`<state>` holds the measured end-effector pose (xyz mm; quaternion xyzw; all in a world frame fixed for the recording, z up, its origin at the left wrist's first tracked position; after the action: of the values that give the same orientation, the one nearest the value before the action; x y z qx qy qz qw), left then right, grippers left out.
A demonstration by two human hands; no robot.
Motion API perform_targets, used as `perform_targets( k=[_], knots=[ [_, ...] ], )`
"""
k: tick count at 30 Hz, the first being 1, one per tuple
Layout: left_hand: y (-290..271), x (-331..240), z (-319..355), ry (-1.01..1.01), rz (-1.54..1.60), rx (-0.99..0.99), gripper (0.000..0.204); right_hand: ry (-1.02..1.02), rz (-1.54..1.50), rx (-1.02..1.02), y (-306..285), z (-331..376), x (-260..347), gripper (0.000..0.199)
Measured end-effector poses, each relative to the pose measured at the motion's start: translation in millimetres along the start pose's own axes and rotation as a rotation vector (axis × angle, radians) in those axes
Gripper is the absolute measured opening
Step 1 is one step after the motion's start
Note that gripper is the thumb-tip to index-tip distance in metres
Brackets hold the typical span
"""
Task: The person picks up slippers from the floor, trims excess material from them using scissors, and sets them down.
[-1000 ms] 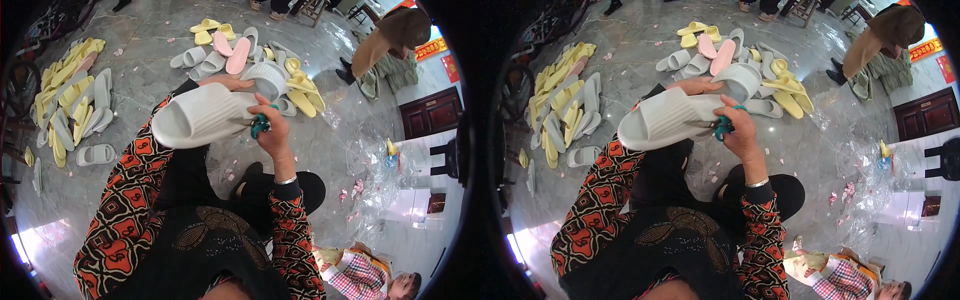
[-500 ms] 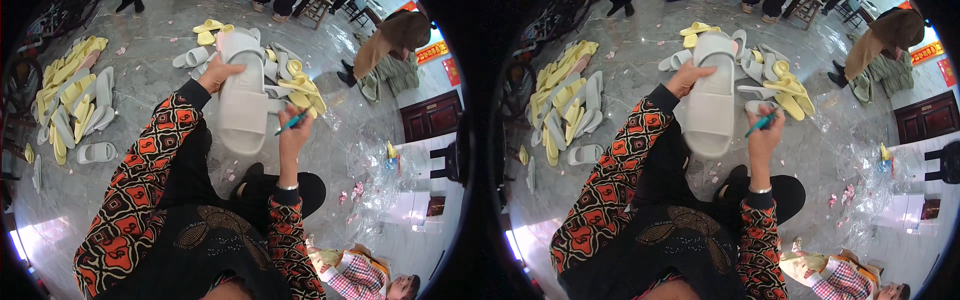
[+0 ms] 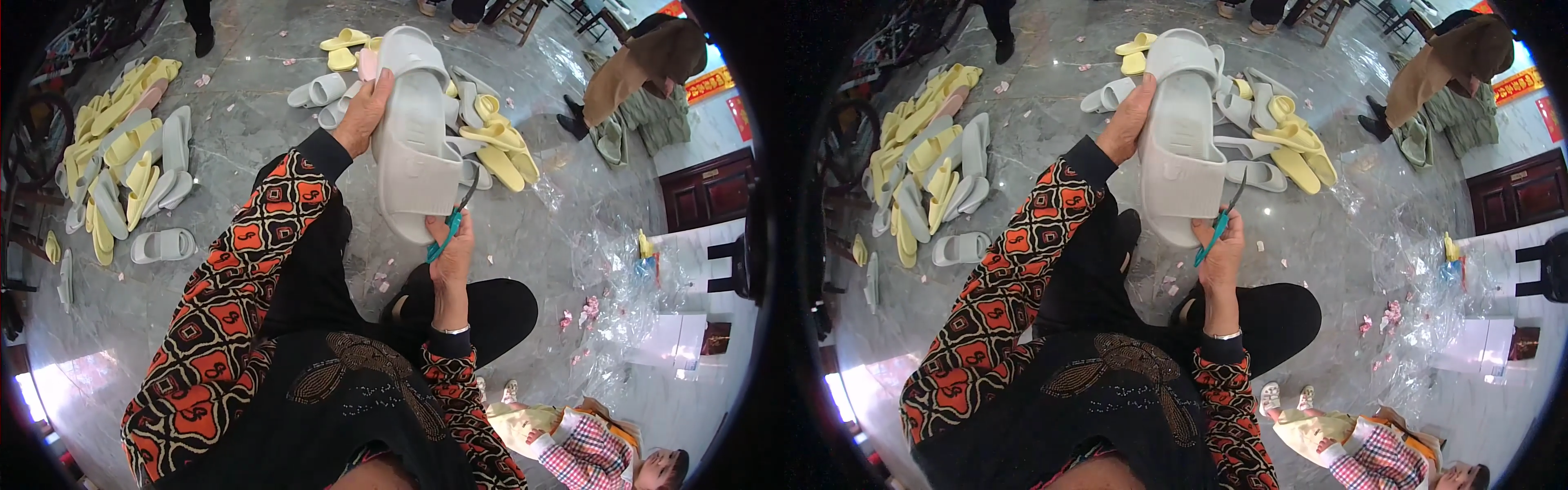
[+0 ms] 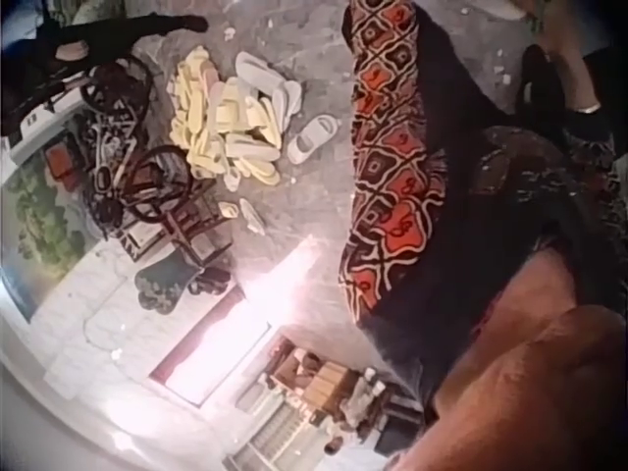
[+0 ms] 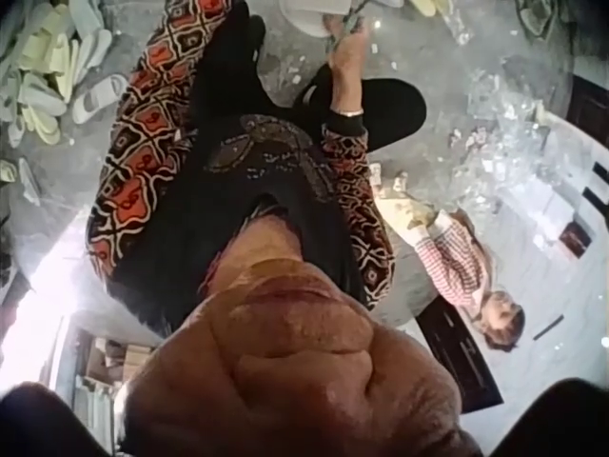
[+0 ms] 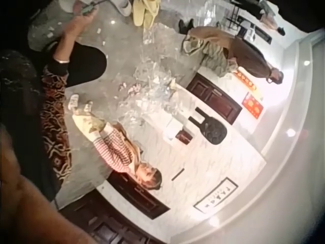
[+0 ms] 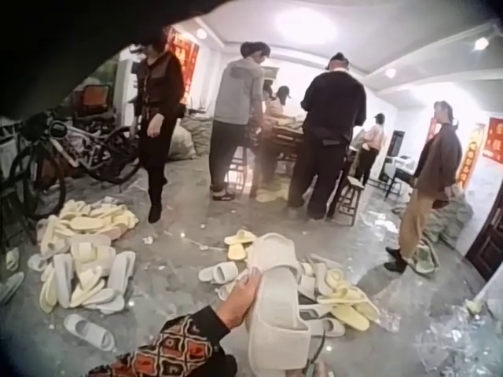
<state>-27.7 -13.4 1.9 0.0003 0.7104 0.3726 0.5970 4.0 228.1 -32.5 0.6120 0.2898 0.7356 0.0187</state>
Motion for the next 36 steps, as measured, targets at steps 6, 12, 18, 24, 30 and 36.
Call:
perform_targets(
  k=[6,12,18,24,30,36],
  knots=[
    [6,3,2,0.086,-0.186,0.069,0.053,-0.088,0.018,-0.043,10,0,10,0.037],
    [6,-7,9,0.29,-0.437,0.071,0.045,-0.008,0.141,-0.138,18,9,27,0.042],
    [19,-12,16,0.311,-0.269,0.138,0.04,-0.08,0.136,-0.175,23,-16,35,0.043],
    [21,4,18,0.257,-0.157,0.218,0.042,-0.151,0.158,-0.241,25,-24,41,0.039],
    [14,-2,24,0.018,-0.108,0.187,0.047,-0.294,0.233,-0.168,23,-52,50,0.038],
    [20,-10,20,0.301,-0.347,0.045,0.043,-0.321,0.612,-0.174,-3,-65,38,0.039]
  ],
)
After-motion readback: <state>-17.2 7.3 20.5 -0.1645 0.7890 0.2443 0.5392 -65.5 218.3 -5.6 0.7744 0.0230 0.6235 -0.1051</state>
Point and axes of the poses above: each hand's wrist, its own z-axis away from the middle knuckle, its own y-axis out of the palm, x = y × z, the point moved 4 cm from there along -z, towards the middle knuckle, and after that the axes turned 1 degree about x, right-handed, at the moved point
